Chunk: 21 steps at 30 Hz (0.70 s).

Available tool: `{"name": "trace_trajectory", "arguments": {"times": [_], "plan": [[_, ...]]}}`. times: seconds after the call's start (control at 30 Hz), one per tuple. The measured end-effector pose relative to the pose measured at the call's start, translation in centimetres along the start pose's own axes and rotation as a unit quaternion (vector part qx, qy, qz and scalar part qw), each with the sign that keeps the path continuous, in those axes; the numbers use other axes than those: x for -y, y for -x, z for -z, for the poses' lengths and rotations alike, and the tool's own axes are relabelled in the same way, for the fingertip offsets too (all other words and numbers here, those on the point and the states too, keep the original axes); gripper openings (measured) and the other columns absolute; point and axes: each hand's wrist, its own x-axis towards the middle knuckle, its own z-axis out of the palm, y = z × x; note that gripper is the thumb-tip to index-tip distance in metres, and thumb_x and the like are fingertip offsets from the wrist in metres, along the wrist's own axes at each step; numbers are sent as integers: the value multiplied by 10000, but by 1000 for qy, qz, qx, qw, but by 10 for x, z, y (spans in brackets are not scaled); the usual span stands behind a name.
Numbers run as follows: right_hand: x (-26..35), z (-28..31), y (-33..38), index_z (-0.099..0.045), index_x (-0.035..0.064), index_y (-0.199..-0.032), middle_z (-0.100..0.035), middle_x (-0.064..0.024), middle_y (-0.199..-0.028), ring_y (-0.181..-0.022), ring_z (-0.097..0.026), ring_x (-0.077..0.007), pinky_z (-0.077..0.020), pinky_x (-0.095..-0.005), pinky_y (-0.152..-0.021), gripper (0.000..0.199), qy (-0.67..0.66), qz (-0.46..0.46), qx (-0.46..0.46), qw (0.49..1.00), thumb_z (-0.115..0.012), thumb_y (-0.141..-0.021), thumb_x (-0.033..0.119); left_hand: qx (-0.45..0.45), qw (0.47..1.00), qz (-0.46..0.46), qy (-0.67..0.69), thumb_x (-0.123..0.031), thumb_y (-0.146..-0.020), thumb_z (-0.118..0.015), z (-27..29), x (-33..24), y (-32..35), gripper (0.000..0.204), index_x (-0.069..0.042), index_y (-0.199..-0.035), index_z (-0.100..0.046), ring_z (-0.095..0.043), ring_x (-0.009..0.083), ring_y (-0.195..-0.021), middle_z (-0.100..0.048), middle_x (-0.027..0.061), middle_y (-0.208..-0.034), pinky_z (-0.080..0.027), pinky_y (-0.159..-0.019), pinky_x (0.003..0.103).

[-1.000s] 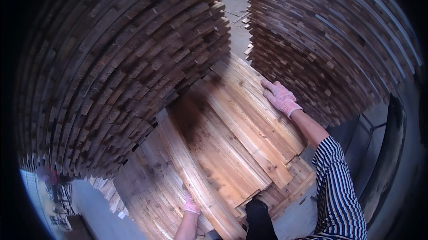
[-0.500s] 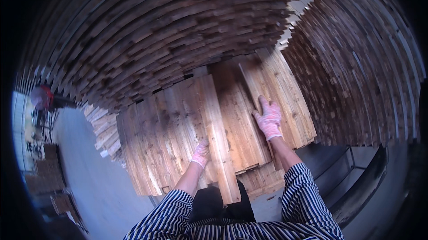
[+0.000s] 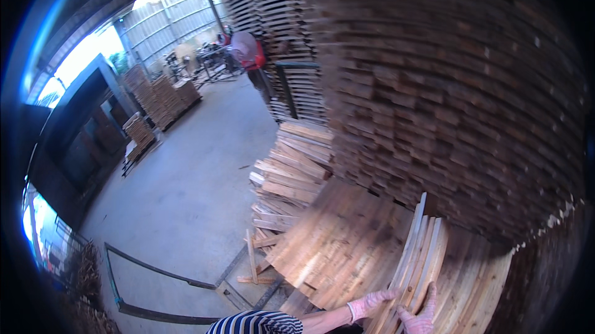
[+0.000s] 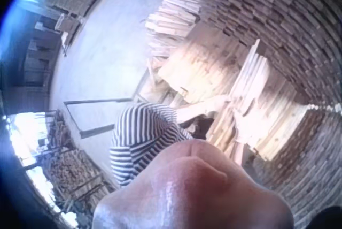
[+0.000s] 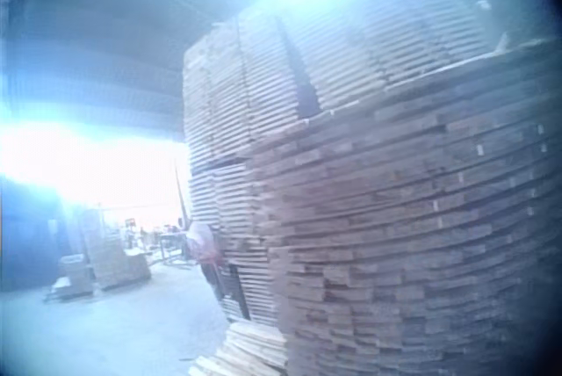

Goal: The person repeatedly picks up small wooden planks from a pile on the floor and stacks them onto a metal rack. The person wears pink gloves and a striped shirt while performing the task in a workshop environment.

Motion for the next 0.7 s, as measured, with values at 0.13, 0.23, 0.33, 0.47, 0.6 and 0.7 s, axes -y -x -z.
{"name": "trace_trajectory", "arguments": {"times": [0.13,0.23,0.33,0.47,0.6,0.7], "plan": [[22,-22,-26,-101,113,-1612,-408,-144,-1513,-1352,-455,-274,-392,-402,-1126,1203,-331,76,-12,941,-859,-680,44,59,869,-267,-413,-450,-878,-756,17,-73,-31,727,-59,-1443,-520,-520,216,-1312,-612,87,-1360,-405,-1122,390],[77,-8,-60,-44,164,-1624,-364,-119,-1546,-1352,-454,-283,-386,-423,-1138,1264,-483,101,-16,869,-830,-659,-55,61,886,-312,-337,-343,-808,-836,-82,-121,-5,884,-58,-1514,-387,-511,208,-1308,-578,89,-1390,-404,-1119,382],[78,-13,-119,-171,204,-1601,-441,-101,-1484,-1335,-469,-271,-393,-440,-1136,1202,-438,242,-98,860,-840,-641,-73,50,856,-331,-394,-238,-722,-909,-178,-185,29,1090,-54,-1572,-250,-490,195,-1314,-525,85,-1439,-405,-1117,364],[54,-14,-193,-195,177,-1565,-486,-105,-1441,-1302,-496,-271,-418,-439,-1110,1134,-414,203,-108,881,-849,-669,-61,59,752,-340,-561,-168,-676,-924,-197,-244,-7,1154,-68,-1576,-210,-467,161,-1314,-478,70,-1484,-423,-1098,344],[30,-95,-253,-397,51,-1498,-475,-118,-1489,-1310,-509,-270,-416,-432,-1122,886,-255,162,-70,951,-859,-743,84,-5,781,-292,-552,-206,-757,-867,-41,-286,-86,937,-107,-1514,-324,-515,128,-1236,-541,53,-1403,-457,-1045,324],[-13,-89,-299,-403,6,-1489,-513,-134,-1446,-1280,-535,-289,-436,-430,-1094,890,-110,135,-110,979,-857,-743,177,-80,766,-257,-583,-121,-799,-789,-58,-322,-128,804,-106,-1487,-371,-601,156,-1063,-633,70,-1274,-510,-926,278]]}}
